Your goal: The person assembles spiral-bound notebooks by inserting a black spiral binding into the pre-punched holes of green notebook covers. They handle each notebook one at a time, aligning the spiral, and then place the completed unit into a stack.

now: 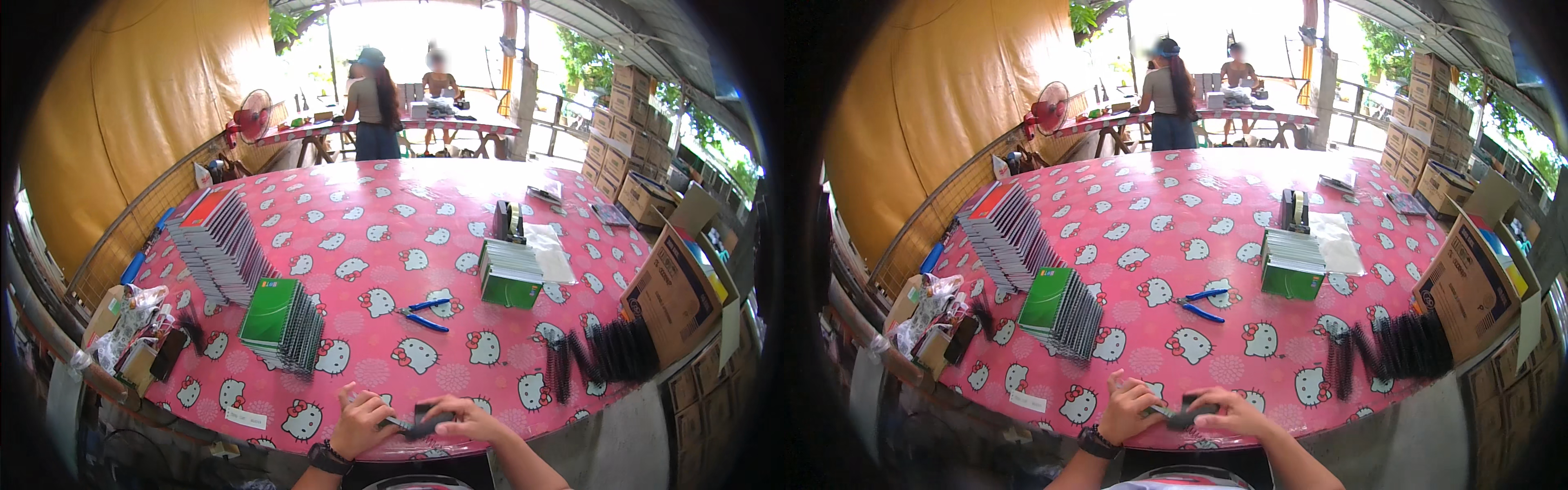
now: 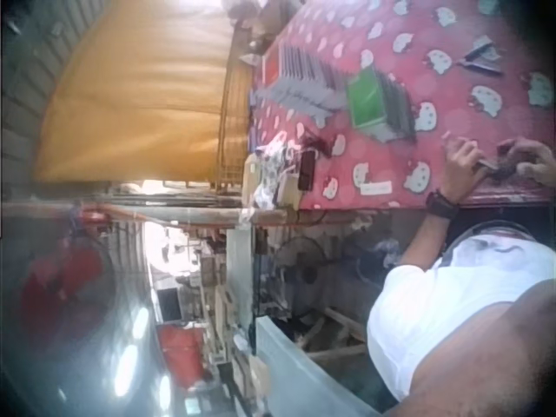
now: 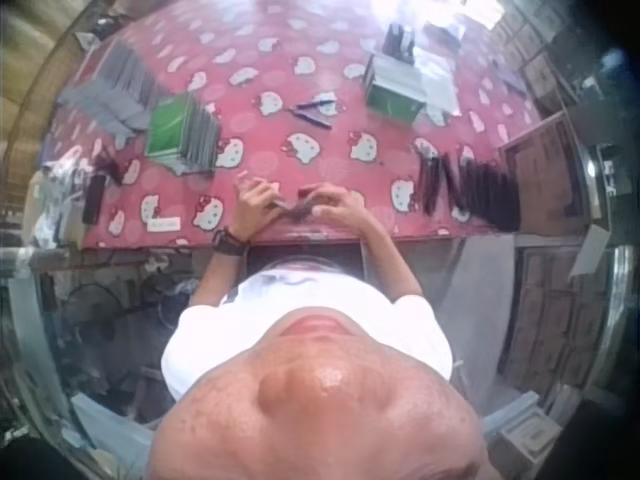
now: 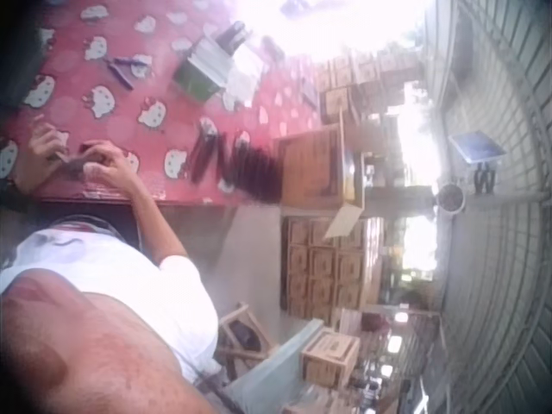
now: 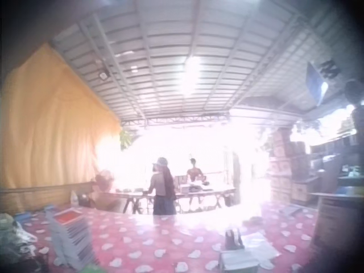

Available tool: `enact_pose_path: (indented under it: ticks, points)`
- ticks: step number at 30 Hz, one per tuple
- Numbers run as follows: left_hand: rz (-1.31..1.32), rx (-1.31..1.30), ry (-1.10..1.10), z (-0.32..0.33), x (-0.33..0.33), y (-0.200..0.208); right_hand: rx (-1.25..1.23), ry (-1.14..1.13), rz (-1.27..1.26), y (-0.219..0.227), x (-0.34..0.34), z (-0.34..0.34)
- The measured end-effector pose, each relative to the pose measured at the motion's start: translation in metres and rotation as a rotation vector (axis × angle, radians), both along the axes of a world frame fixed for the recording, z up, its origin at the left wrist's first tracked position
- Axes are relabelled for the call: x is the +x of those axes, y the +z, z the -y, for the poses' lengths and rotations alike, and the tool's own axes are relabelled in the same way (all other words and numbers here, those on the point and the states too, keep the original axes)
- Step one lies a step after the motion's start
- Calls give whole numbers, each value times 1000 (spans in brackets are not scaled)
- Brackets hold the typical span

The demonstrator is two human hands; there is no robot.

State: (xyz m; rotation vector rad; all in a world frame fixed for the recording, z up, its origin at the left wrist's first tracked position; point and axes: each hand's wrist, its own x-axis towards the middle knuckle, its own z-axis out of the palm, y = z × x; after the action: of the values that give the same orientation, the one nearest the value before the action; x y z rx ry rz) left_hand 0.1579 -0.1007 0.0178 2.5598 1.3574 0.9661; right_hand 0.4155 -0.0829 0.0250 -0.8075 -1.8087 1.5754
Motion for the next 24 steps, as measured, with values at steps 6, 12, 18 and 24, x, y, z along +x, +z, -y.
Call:
enact_pose_path:
  ticks: [6, 12, 18, 24]
  points:
    - [28, -21, 41, 5, 4, 6, -89, 101, -167, 12, -3, -1]
    - [232, 49, 234, 6, 8, 25, -21, 23, -90, 3, -6, -14]
    - [961, -454, -15, -2, -15, -48, -228, 11, -264, -8, -13, -21]
    - [935, -597, -76, 3, -20, -34, -123, 46, -36, 8, -24, -32]
